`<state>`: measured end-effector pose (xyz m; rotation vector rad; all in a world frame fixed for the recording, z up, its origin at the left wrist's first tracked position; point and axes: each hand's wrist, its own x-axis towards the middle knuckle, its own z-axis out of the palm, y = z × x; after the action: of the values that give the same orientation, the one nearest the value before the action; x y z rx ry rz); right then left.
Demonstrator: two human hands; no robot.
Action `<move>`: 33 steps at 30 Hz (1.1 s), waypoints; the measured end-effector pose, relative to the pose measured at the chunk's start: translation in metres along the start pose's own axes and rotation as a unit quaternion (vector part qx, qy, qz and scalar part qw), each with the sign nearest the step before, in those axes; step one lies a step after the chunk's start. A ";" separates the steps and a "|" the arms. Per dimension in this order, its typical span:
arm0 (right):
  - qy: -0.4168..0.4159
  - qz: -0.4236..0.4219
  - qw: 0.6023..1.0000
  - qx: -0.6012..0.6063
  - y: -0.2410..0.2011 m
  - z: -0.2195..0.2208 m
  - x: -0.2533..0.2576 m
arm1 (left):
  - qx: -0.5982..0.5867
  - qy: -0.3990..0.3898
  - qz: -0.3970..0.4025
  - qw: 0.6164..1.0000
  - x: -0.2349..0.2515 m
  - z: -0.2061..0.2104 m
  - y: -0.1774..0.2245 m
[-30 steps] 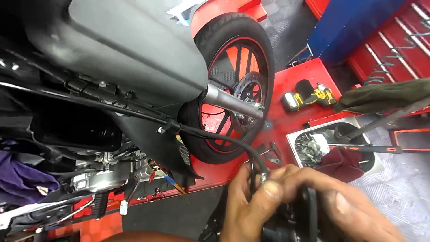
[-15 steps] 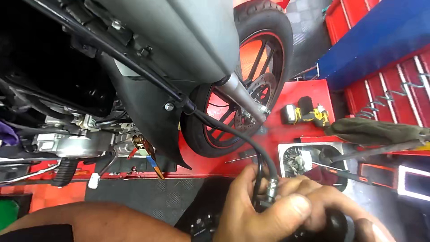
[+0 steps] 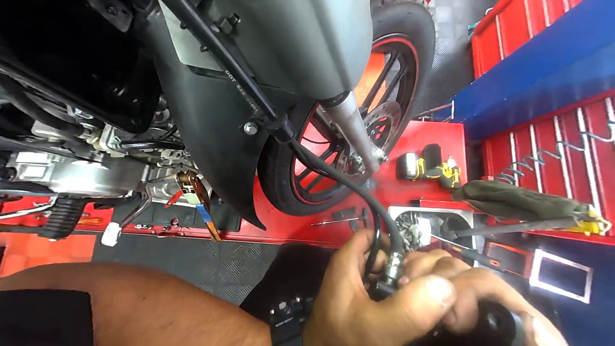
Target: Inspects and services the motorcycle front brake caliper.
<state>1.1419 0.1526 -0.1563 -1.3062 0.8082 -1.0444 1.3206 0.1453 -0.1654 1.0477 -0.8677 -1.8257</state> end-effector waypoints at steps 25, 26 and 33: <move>0.247 0.035 0.968 0.006 0.004 0.015 0.018 | -0.041 0.022 -0.122 0.991 0.017 -0.005 0.011; 0.273 0.022 0.962 0.020 0.006 0.016 0.019 | -0.064 0.024 -0.116 0.991 0.017 -0.004 0.010; 0.262 -0.146 0.927 -0.224 0.029 0.015 -0.043 | -0.151 -0.020 -0.061 0.986 0.010 0.003 0.009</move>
<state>1.1447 0.1965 -0.1868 -1.5856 1.3421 -1.5456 1.3182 0.1332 -0.1596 0.8887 -0.5361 -2.0126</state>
